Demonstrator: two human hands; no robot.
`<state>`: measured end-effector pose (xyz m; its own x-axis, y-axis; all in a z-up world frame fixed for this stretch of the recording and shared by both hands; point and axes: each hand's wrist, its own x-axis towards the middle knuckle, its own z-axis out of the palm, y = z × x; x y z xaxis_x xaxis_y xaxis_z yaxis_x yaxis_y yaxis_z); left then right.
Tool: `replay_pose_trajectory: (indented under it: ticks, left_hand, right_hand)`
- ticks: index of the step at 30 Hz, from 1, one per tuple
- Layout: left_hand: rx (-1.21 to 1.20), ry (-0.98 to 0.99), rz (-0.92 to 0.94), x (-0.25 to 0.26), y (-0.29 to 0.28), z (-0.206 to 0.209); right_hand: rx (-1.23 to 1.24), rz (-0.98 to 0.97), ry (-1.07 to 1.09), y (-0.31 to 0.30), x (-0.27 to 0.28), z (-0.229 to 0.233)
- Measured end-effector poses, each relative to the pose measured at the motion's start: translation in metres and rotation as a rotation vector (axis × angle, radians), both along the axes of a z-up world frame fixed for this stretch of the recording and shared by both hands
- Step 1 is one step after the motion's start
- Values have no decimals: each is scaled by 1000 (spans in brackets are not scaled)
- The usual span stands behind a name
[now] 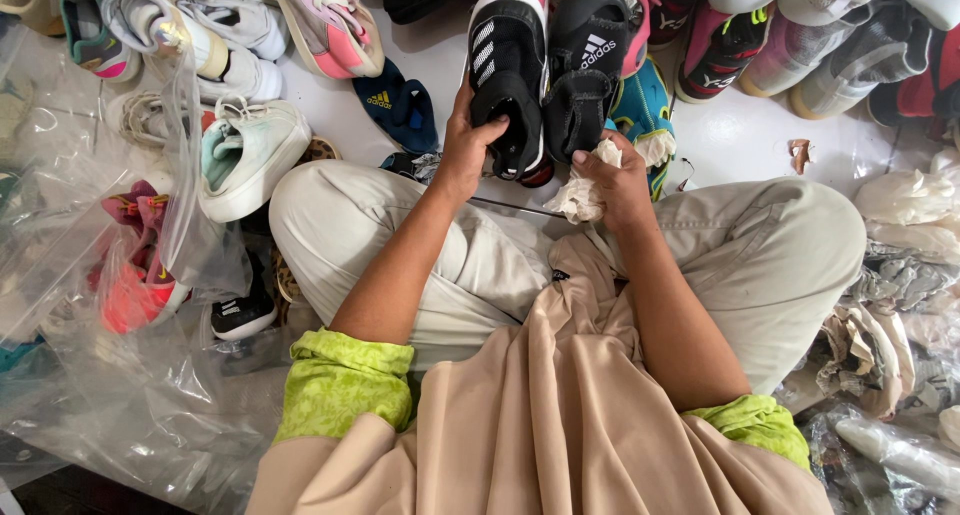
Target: The person wipes various shoes with a white cloth, inserts paper stuffing into them, and rearranges the footwear on a floor.
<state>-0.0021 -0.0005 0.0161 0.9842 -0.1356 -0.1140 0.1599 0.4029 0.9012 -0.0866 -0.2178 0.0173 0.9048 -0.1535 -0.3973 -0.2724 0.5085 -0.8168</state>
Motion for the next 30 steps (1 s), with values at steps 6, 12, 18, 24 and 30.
replay_pose_trajectory:
  ticks: [6, 12, 18, 24, 30]
  left_hand:
    - [-36, 106, 56, 4, 2, -11]
    - [-108, 68, -12, 17, 13, -69]
    - [-189, 157, -15, 22, 16, -94]
    - [-229, 339, 12, 17, 15, -92]
    - [-257, 391, -7, 24, 13, -103]
  right_hand:
    - [62, 11, -8, -1, 1, -7]
    - [19, -31, -117, 9, -1, -3]
    - [69, -13, -84, 9, -3, -8]
    - [153, -8, -70, 14, -7, 17]
    - [128, 3, -85, 7, -5, -3]
